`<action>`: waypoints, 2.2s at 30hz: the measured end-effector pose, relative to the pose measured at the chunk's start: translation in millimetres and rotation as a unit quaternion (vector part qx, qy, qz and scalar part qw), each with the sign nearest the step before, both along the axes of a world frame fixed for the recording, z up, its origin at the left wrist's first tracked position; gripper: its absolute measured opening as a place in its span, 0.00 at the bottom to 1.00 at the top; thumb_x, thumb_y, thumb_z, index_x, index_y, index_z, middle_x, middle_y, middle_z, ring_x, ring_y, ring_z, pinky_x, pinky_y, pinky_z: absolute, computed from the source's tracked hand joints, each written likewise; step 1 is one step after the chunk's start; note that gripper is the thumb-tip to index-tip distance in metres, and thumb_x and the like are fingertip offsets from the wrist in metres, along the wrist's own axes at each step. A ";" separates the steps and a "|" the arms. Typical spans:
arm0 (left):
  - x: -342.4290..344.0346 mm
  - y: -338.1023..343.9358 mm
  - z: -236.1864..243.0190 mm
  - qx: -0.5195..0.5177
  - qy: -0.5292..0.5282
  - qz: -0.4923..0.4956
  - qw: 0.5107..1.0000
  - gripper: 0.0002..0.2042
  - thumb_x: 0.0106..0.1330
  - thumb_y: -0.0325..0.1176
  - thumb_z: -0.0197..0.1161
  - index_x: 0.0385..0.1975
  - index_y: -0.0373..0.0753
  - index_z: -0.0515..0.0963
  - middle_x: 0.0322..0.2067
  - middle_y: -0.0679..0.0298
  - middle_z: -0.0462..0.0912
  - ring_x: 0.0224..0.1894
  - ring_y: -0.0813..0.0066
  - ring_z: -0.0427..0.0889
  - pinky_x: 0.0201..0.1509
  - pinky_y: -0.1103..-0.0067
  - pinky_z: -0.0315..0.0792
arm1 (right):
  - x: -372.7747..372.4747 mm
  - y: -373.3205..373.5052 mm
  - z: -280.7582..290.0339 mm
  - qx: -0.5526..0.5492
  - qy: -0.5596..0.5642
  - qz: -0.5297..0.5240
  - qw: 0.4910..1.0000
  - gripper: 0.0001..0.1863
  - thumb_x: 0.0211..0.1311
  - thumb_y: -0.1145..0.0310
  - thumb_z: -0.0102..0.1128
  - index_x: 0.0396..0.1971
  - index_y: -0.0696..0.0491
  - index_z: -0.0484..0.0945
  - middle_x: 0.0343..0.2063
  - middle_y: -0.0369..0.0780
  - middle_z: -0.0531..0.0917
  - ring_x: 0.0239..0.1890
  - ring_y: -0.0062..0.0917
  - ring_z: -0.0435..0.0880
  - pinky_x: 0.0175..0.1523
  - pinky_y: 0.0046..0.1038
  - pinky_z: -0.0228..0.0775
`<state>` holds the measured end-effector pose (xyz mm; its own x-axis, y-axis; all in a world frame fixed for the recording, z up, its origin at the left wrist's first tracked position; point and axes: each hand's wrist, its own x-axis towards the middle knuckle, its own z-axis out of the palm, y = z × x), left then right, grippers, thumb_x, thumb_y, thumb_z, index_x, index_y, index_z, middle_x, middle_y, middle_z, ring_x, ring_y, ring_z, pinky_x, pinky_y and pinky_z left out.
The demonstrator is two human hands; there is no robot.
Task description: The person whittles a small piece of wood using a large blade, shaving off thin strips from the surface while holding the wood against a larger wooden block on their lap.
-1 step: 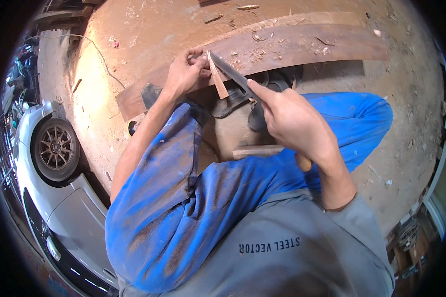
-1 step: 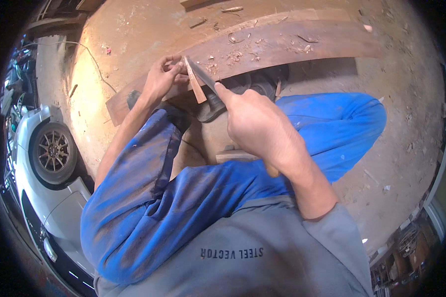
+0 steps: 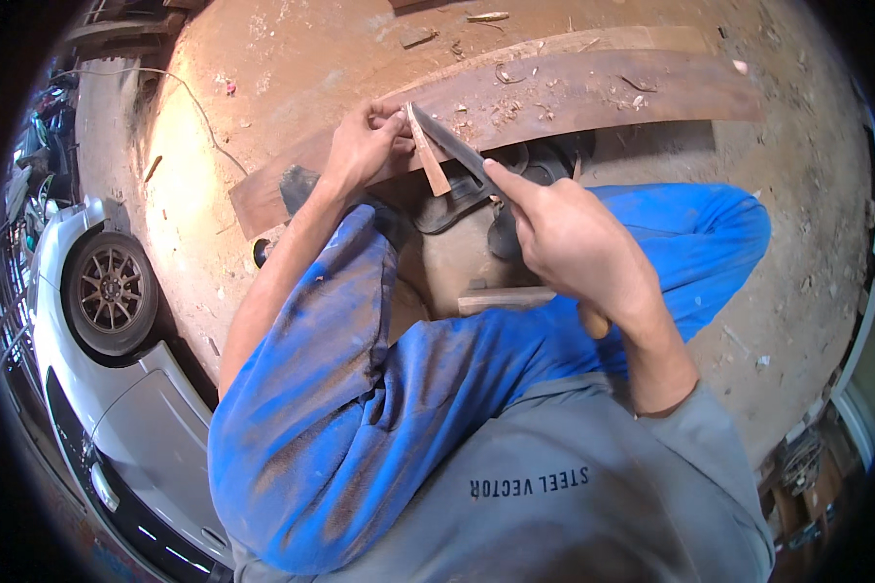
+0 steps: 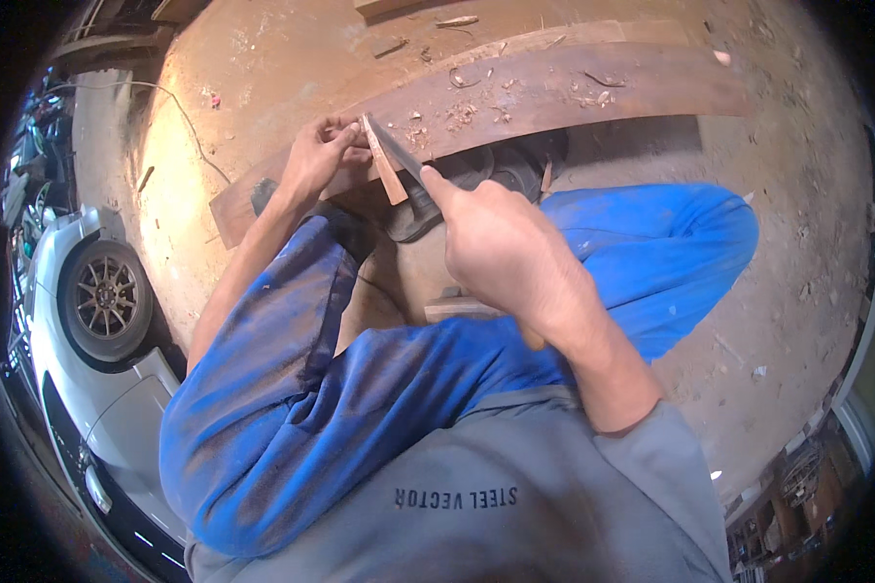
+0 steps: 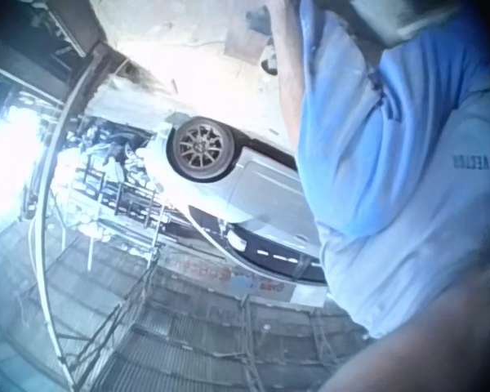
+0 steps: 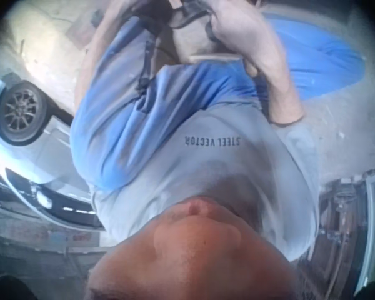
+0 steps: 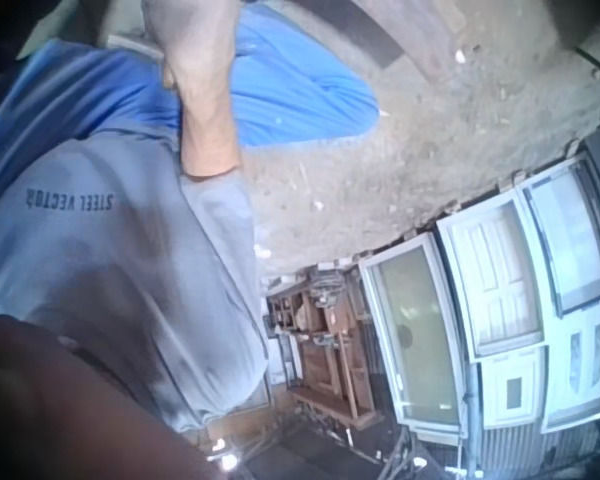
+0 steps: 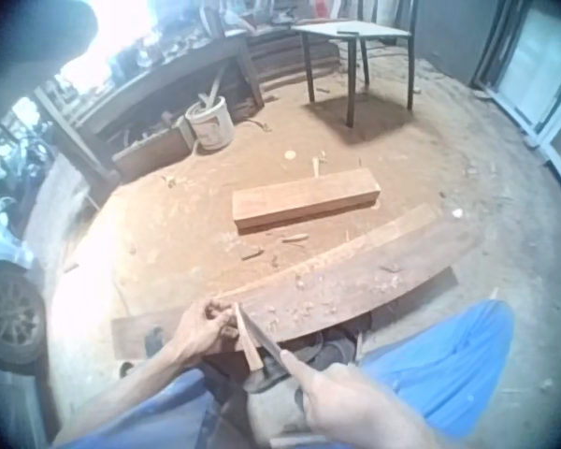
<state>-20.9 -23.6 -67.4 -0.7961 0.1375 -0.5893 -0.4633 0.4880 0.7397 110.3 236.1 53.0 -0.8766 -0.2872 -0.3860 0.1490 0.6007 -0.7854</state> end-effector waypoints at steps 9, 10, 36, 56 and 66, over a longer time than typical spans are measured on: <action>1.4 -7.6 -0.1 0.077 -0.067 0.100 0.990 0.17 0.78 0.36 0.59 0.52 0.24 0.77 0.43 0.53 0.83 0.40 0.70 0.86 0.47 0.77 0.84 | 25.8 -19.5 -6.5 0.080 0.087 0.038 0.992 0.32 0.57 0.77 0.56 0.66 0.59 0.73 0.22 0.51 0.82 0.24 0.49 0.84 0.32 0.48 0.77; 1.9 -7.5 -0.8 0.081 -0.072 0.108 0.988 0.18 0.78 0.37 0.59 0.52 0.23 0.76 0.44 0.53 0.83 0.41 0.70 0.86 0.47 0.77 0.84 | 30.3 -22.4 -7.6 0.088 0.086 0.043 0.992 0.33 0.58 0.77 0.57 0.68 0.57 0.70 0.22 0.50 0.81 0.24 0.49 0.83 0.32 0.48 0.76; 0.1 9.0 11.7 -0.027 0.095 -0.070 0.993 0.17 0.75 0.42 0.64 0.52 0.35 0.82 0.39 0.63 0.87 0.37 0.77 0.84 0.41 0.78 0.80 | 69.9 5.9 -22.4 -0.018 0.053 -0.140 0.989 0.24 0.64 0.77 0.58 0.62 0.57 0.76 0.32 0.50 0.88 0.34 0.45 0.90 0.38 0.40 0.82; 5.5 40.8 5.0 -0.030 0.163 -0.205 0.965 0.15 0.66 0.32 0.66 0.49 0.33 0.81 0.37 0.61 0.88 0.38 0.71 0.87 0.45 0.74 0.81 | 87.9 54.1 -22.7 -0.075 0.032 -0.265 0.961 0.24 0.57 0.79 0.59 0.56 0.58 0.83 0.37 0.48 0.90 0.38 0.26 0.89 0.46 0.26 0.78; 6.7 25.1 12.6 0.057 0.071 -0.189 0.978 0.16 0.76 0.33 0.60 0.59 0.34 0.78 0.49 0.60 0.87 0.51 0.73 0.83 0.58 0.73 0.76 | 75.4 79.1 -14.0 -0.024 0.104 -0.135 0.985 0.24 0.52 0.81 0.61 0.53 0.59 0.85 0.37 0.52 0.88 0.37 0.39 0.89 0.45 0.31 0.79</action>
<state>-14.2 1.5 -54.8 -0.7489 0.4952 -0.4403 -0.1549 0.5153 0.8429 185.7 315.2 39.0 -0.9823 -0.0465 -0.1815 0.1309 0.5227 -0.8424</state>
